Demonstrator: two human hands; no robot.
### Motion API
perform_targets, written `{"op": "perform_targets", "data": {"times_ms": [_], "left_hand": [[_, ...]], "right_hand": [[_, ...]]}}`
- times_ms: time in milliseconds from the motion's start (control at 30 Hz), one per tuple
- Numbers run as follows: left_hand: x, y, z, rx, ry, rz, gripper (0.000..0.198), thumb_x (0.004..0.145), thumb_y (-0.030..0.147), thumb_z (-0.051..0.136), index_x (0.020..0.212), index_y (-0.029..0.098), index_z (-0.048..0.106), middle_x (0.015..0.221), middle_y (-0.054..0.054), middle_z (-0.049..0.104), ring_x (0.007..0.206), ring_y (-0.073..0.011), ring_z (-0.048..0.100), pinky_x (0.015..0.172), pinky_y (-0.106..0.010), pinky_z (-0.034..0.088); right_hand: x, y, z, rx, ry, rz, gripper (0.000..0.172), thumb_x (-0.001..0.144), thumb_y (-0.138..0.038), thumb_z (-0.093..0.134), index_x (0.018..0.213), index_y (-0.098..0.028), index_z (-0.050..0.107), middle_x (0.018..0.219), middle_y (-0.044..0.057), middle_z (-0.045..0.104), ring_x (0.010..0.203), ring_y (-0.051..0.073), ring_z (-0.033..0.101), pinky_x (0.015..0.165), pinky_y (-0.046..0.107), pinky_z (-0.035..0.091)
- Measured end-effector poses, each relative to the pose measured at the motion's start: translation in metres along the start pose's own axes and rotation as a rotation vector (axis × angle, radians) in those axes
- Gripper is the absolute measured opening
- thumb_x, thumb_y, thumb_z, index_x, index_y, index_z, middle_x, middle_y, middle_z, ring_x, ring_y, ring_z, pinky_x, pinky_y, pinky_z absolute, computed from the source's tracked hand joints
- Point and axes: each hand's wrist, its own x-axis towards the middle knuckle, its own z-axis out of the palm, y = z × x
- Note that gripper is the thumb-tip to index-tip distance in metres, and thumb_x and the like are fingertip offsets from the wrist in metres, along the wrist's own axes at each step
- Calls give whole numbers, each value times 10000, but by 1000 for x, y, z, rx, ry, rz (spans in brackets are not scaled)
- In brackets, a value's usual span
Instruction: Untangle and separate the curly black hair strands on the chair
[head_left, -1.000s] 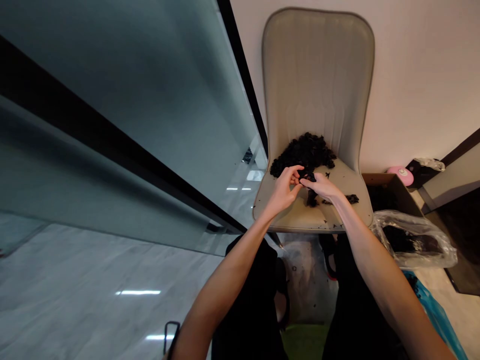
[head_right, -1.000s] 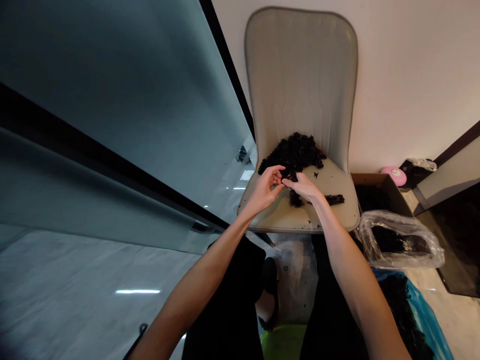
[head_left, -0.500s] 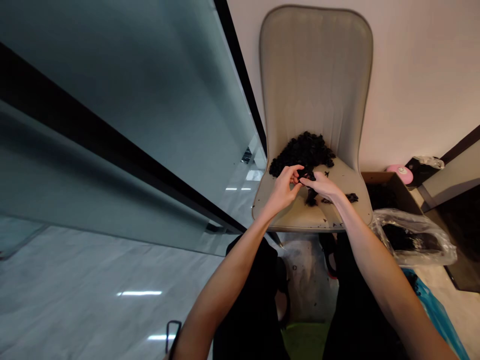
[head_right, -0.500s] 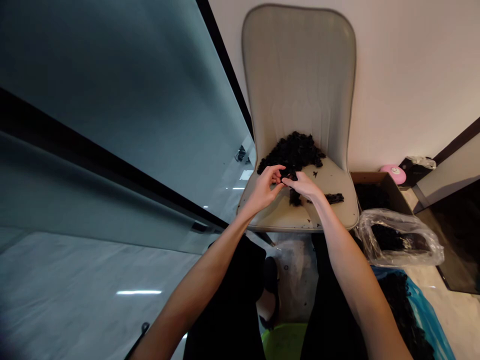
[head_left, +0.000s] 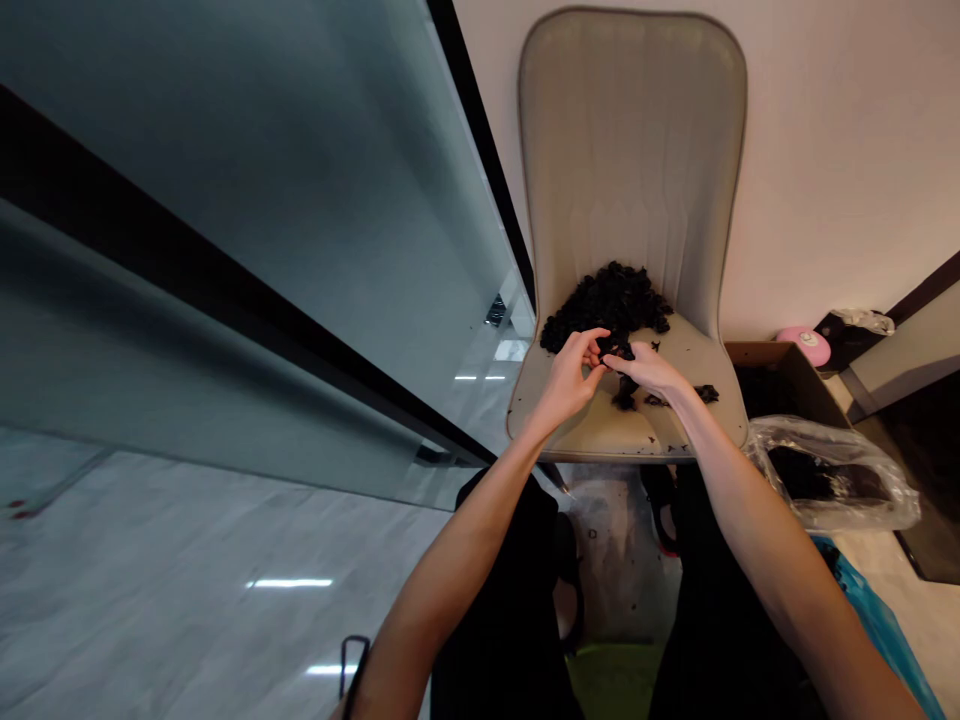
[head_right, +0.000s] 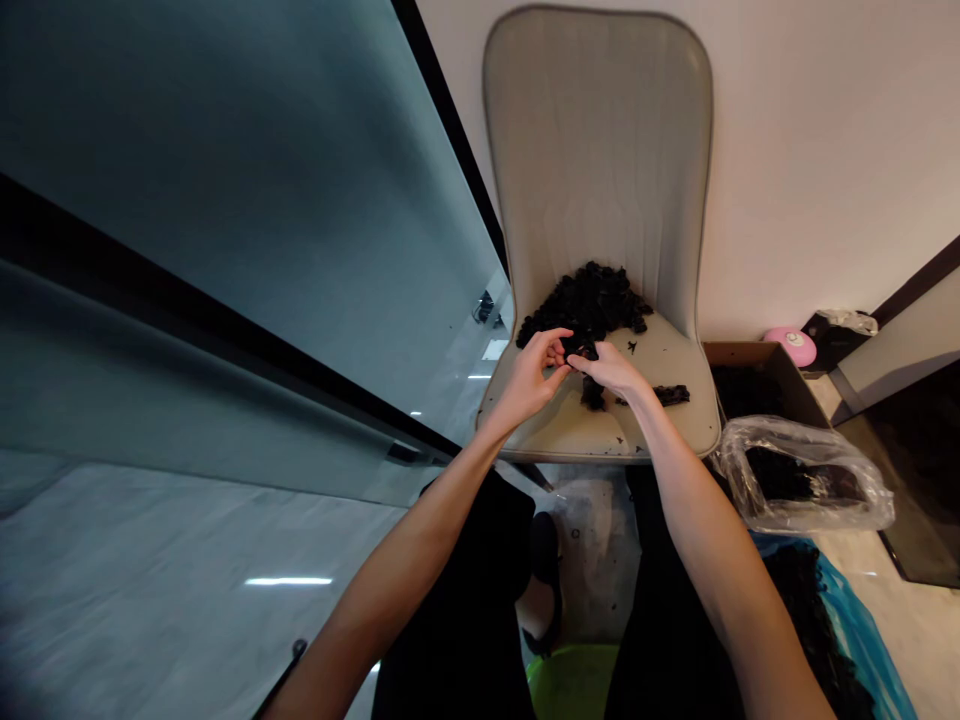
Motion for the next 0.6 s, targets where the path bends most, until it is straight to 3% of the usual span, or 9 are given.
{"op": "perform_targets", "data": {"times_ms": [367, 600], "left_hand": [[1, -3, 3, -55, 8, -3, 489, 881, 119, 594, 1350, 249, 548, 1053, -52, 544, 884, -151, 562, 813, -300, 523], [1, 2, 2, -38, 33, 2, 478, 887, 111, 582, 1346, 240, 558, 1035, -46, 541, 851, -139, 560, 797, -293, 523]], "right_hand": [[-1, -2, 2, 1, 50, 15, 223, 746, -334, 735, 828, -149, 642, 764, -8, 610, 764, 150, 509, 767, 299, 425], [-1, -1, 4, -2, 42, 20, 313, 729, -434, 749, 789, -163, 604, 761, -8, 571, 738, 148, 476, 753, 305, 392]]}}
